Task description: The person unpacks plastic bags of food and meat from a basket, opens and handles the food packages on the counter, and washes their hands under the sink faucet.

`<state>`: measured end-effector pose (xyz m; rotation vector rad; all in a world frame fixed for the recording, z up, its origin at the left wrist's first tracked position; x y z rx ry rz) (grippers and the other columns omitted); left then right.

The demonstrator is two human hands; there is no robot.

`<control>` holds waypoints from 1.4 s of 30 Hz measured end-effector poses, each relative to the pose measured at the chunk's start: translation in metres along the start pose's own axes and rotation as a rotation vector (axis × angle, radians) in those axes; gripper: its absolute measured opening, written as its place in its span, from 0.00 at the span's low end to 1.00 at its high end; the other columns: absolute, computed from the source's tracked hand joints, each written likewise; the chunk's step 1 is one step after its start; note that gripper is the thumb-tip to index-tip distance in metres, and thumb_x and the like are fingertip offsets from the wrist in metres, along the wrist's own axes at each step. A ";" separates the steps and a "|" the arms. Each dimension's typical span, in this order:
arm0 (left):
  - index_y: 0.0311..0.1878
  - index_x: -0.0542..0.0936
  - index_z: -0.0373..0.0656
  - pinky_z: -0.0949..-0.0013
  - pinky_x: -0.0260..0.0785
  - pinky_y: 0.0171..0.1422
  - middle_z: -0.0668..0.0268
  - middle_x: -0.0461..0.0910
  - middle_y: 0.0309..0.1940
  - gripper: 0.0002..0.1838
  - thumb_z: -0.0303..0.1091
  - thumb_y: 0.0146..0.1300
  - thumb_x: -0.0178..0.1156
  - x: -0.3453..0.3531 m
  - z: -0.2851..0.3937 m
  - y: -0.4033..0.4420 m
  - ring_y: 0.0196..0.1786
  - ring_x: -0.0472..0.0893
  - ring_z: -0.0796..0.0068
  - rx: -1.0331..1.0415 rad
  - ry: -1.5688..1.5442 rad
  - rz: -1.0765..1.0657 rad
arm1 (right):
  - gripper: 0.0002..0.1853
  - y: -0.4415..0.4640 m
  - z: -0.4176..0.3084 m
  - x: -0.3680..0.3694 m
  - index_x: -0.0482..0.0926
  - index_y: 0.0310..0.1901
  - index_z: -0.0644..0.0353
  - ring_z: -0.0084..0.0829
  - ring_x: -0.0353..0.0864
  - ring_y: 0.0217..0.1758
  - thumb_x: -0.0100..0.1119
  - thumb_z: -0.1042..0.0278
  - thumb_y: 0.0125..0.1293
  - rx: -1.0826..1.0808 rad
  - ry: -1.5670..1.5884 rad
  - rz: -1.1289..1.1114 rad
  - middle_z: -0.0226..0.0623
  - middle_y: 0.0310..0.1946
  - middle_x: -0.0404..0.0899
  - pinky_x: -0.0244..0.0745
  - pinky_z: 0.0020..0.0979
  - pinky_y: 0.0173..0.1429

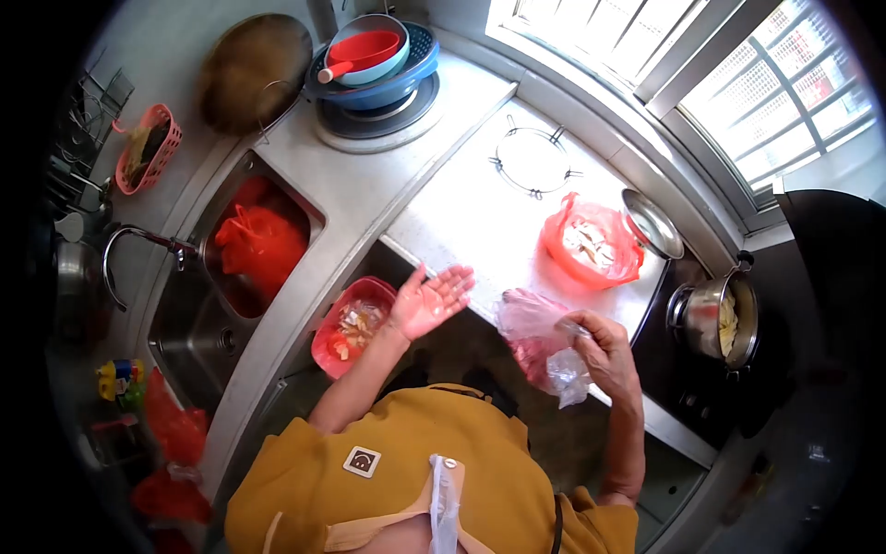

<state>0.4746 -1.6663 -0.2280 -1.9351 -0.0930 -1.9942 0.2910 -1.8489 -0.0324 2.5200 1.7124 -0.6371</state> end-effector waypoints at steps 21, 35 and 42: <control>0.67 0.58 0.31 0.55 0.44 0.76 0.50 0.56 0.69 0.49 0.72 0.61 0.34 0.055 -0.034 0.068 0.72 0.56 0.56 0.162 -0.078 -0.093 | 0.14 0.040 0.003 -0.052 0.78 0.41 0.67 0.17 0.69 0.28 0.43 0.83 0.56 -0.119 0.053 -0.183 0.27 0.25 0.72 0.65 0.19 0.34; 0.63 0.65 0.34 0.59 0.53 0.74 0.52 0.64 0.65 0.24 0.42 0.72 0.43 0.028 -0.046 0.064 0.69 0.63 0.61 0.256 0.074 0.024 | 0.14 0.030 0.064 -0.072 0.77 0.40 0.69 0.21 0.72 0.28 0.45 0.80 0.53 -0.042 -0.098 -0.264 0.33 0.25 0.74 0.69 0.23 0.34; 0.64 0.64 0.35 0.60 0.52 0.76 0.55 0.63 0.66 0.25 0.15 0.63 0.44 0.001 -0.039 0.041 0.71 0.60 0.61 0.367 0.215 0.059 | 0.14 0.041 0.060 -0.068 0.77 0.41 0.68 0.21 0.72 0.28 0.45 0.80 0.54 -0.085 -0.060 -0.267 0.33 0.26 0.75 0.69 0.23 0.35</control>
Point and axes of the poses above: each hand's wrist, its own y-axis towards the middle knuckle, its own x-axis out of the palm, z = x × y, the point moved 3 cm from there along y, towards the middle knuckle
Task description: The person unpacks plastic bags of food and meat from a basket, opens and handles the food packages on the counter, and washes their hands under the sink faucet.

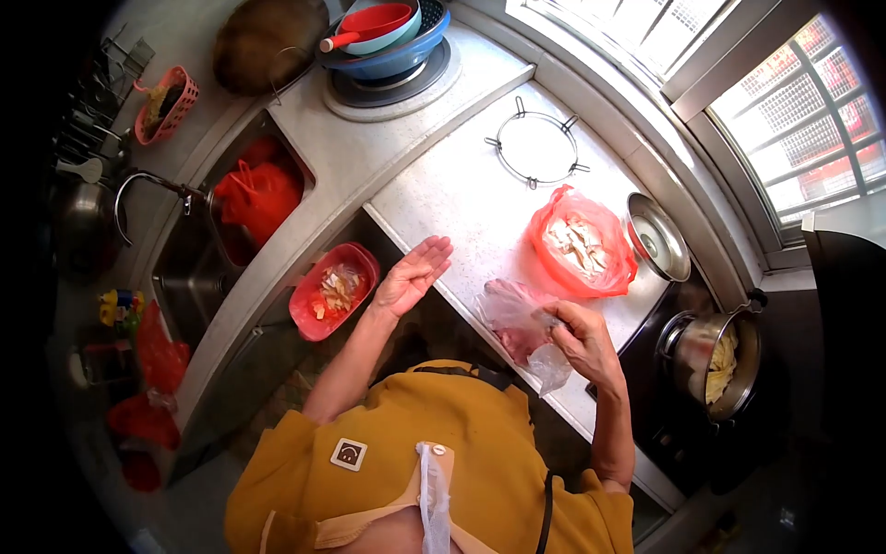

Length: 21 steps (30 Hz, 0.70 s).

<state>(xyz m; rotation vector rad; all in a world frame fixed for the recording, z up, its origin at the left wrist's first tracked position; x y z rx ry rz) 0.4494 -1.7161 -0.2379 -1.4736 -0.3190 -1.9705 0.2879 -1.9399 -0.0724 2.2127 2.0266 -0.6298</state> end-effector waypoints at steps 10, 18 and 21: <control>0.63 0.65 0.35 0.58 0.50 0.75 0.54 0.65 0.65 0.24 0.24 0.60 0.47 -0.017 0.024 -0.035 0.70 0.61 0.60 0.184 -0.228 0.101 | 0.14 0.026 0.024 0.011 0.77 0.42 0.70 0.19 0.74 0.30 0.45 0.81 0.56 -0.076 0.072 -0.009 0.31 0.29 0.77 0.70 0.22 0.36; 0.61 0.68 0.34 0.55 0.48 0.75 0.53 0.65 0.65 0.23 0.38 0.68 0.47 -0.022 0.026 -0.053 0.70 0.61 0.59 0.229 -0.363 0.058 | 0.13 0.050 0.029 0.021 0.76 0.43 0.70 0.19 0.73 0.31 0.43 0.80 0.60 -0.060 0.164 -0.037 0.30 0.29 0.76 0.70 0.22 0.36; 0.63 0.67 0.34 0.55 0.47 0.76 0.53 0.63 0.66 0.25 0.41 0.69 0.46 -0.026 0.029 -0.062 0.71 0.59 0.59 0.263 -0.377 0.075 | 0.12 0.069 0.019 0.029 0.76 0.42 0.70 0.19 0.73 0.31 0.44 0.79 0.60 -0.108 0.136 -0.060 0.30 0.28 0.75 0.70 0.22 0.36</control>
Point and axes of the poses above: each hand's wrist, its own y-axis towards the middle knuckle, its own x-axis out of the palm, z = x × y, the point moved 3 cm from there along y, towards the middle knuckle
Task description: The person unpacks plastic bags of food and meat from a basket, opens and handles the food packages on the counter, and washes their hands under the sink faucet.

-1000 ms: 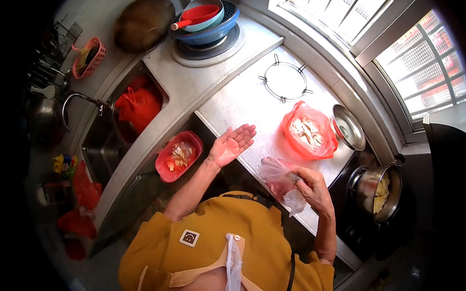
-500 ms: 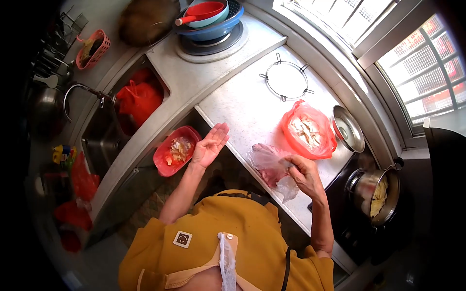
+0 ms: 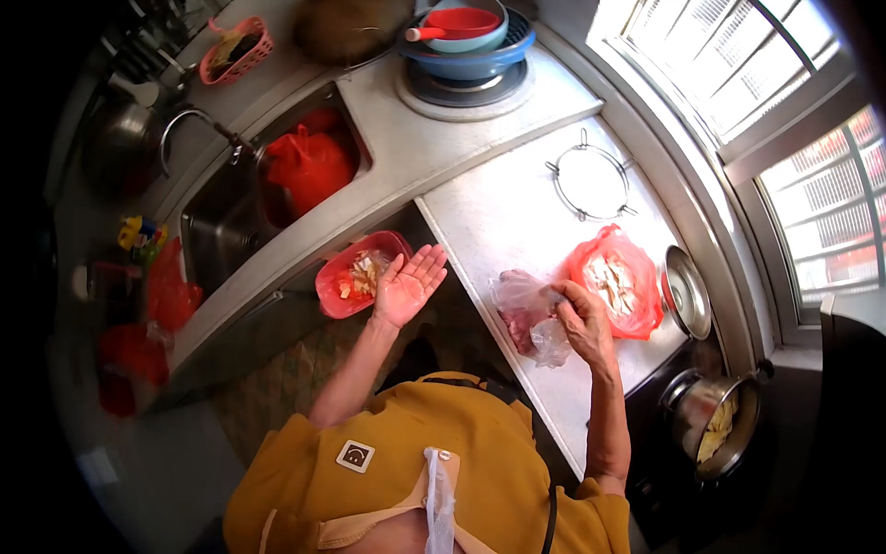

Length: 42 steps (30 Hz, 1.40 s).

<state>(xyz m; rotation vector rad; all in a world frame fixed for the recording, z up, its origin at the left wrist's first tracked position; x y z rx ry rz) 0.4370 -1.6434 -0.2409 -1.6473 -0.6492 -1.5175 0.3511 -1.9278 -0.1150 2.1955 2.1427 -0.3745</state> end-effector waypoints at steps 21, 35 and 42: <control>0.64 0.66 0.35 0.56 0.55 0.72 0.55 0.67 0.64 0.27 0.47 0.70 0.44 -0.009 0.139 -0.120 0.68 0.64 0.58 0.245 -0.086 -0.125 | 0.10 0.022 0.052 -0.001 0.75 0.39 0.62 0.27 0.69 0.34 0.46 0.67 0.65 -0.134 -0.390 0.068 0.32 0.31 0.73 0.66 0.27 0.41; 0.64 0.66 0.37 0.58 0.53 0.73 0.58 0.66 0.65 0.27 0.47 0.70 0.46 -0.045 0.278 -0.351 0.69 0.63 0.64 0.662 -0.025 -0.127 | 0.10 0.062 -0.165 0.360 0.75 0.34 0.67 0.25 0.70 0.30 0.49 0.69 0.60 -0.200 -0.366 -0.415 0.34 0.25 0.74 0.67 0.28 0.36; 0.64 0.64 0.38 0.59 0.56 0.73 0.59 0.66 0.64 0.20 0.32 0.71 0.44 -0.086 0.289 -0.495 0.68 0.65 0.65 1.149 -0.029 0.063 | 0.14 0.146 -0.213 0.669 0.76 0.49 0.66 0.24 0.74 0.43 0.47 0.75 0.63 -0.257 0.333 -0.765 0.31 0.40 0.78 0.68 0.24 0.50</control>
Point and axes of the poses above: each hand's wrist, its own y-axis towards the middle knuckle, its own x-axis out of the palm, z = x × y, the point moved 3 cm from there along y, towards the middle knuckle
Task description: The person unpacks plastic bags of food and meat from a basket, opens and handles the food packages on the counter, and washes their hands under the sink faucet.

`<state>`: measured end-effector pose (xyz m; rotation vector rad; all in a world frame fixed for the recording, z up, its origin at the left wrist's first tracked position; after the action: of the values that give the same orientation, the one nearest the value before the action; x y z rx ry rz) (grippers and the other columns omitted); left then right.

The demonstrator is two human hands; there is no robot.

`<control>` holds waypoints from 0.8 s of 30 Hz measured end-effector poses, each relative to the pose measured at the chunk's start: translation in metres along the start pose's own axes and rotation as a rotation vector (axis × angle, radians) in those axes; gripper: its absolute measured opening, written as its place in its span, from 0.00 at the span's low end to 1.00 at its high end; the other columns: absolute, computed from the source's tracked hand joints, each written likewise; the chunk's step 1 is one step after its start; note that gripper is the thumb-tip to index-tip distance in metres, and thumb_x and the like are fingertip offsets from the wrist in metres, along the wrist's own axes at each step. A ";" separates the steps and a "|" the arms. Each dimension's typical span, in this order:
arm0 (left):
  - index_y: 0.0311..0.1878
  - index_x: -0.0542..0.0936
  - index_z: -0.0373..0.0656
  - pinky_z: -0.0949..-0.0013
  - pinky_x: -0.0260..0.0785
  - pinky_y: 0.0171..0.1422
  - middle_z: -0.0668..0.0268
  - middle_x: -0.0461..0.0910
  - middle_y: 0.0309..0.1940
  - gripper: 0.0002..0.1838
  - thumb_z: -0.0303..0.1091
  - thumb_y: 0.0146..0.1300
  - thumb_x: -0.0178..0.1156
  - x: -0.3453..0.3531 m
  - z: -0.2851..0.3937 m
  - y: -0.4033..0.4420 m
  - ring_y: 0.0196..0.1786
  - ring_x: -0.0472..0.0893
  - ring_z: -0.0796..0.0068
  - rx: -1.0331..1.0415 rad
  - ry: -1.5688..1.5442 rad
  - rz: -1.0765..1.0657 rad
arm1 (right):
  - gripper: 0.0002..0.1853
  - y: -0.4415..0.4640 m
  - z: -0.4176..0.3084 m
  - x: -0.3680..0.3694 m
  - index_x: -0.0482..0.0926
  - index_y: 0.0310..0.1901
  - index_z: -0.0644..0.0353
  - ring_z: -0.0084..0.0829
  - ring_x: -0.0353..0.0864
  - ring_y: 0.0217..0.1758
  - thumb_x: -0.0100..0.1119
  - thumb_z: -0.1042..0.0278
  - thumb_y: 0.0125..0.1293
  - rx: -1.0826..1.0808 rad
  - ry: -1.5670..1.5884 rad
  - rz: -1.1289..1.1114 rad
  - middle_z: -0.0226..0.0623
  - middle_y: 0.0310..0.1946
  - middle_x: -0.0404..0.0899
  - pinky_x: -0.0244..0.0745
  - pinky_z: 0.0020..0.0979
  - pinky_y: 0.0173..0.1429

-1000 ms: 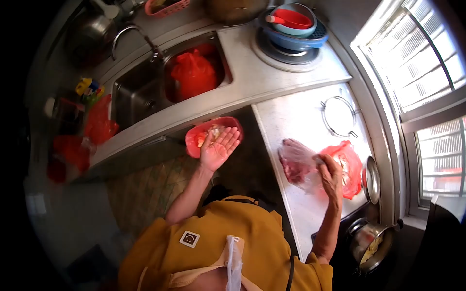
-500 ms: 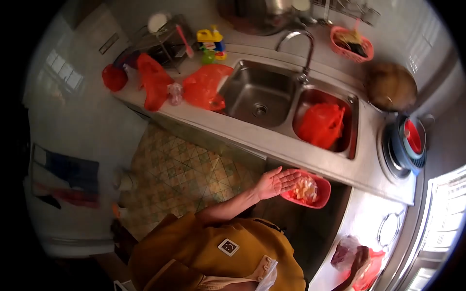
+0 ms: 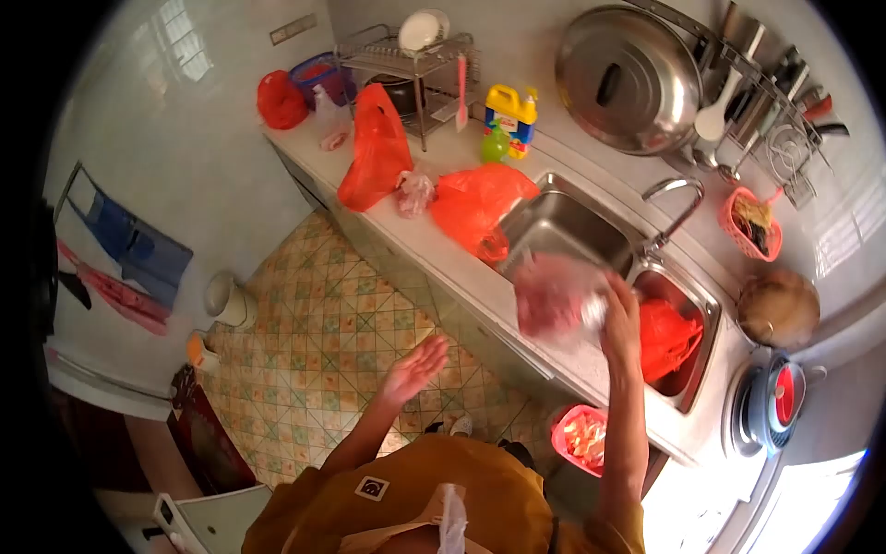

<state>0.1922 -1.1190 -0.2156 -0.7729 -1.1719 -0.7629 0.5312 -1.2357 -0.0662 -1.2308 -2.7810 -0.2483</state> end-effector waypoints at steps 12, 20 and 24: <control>0.62 0.67 0.36 0.58 0.56 0.73 0.59 0.70 0.61 0.20 0.25 0.66 0.51 -0.085 0.025 -0.161 0.67 0.65 0.64 0.532 -0.138 0.518 | 0.13 0.233 0.126 0.223 0.76 0.44 0.66 0.36 0.78 0.31 0.48 0.72 0.59 -0.264 -0.364 -0.150 0.41 0.28 0.79 0.72 0.34 0.36; 0.62 0.67 0.38 0.58 0.55 0.74 0.59 0.69 0.62 0.20 0.26 0.66 0.51 -0.040 0.031 -0.058 0.67 0.65 0.64 0.451 0.012 0.496 | 0.24 0.216 0.245 0.242 0.67 0.58 0.62 0.54 0.76 0.50 0.48 0.56 0.66 -0.532 -0.919 -0.372 0.57 0.54 0.71 0.72 0.43 0.53; 0.63 0.66 0.38 0.59 0.55 0.74 0.60 0.68 0.63 0.21 0.27 0.67 0.50 -0.013 0.025 0.036 0.67 0.65 0.65 0.256 0.055 0.439 | 0.32 0.172 0.187 0.198 0.59 0.66 0.65 0.52 0.64 0.65 0.45 0.50 0.68 -0.243 -0.714 -0.678 0.59 0.66 0.56 0.64 0.41 0.65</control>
<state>0.2069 -1.0773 -0.2274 -0.7532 -0.9783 -0.2620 0.5223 -0.9436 -0.2010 -0.3677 -3.8223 -0.2202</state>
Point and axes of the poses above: each hand's wrist, its own y-axis towards the middle knuckle, its own x-axis out of the palm, z = x × y, the point moved 3 cm from there along y, towards the middle knuckle
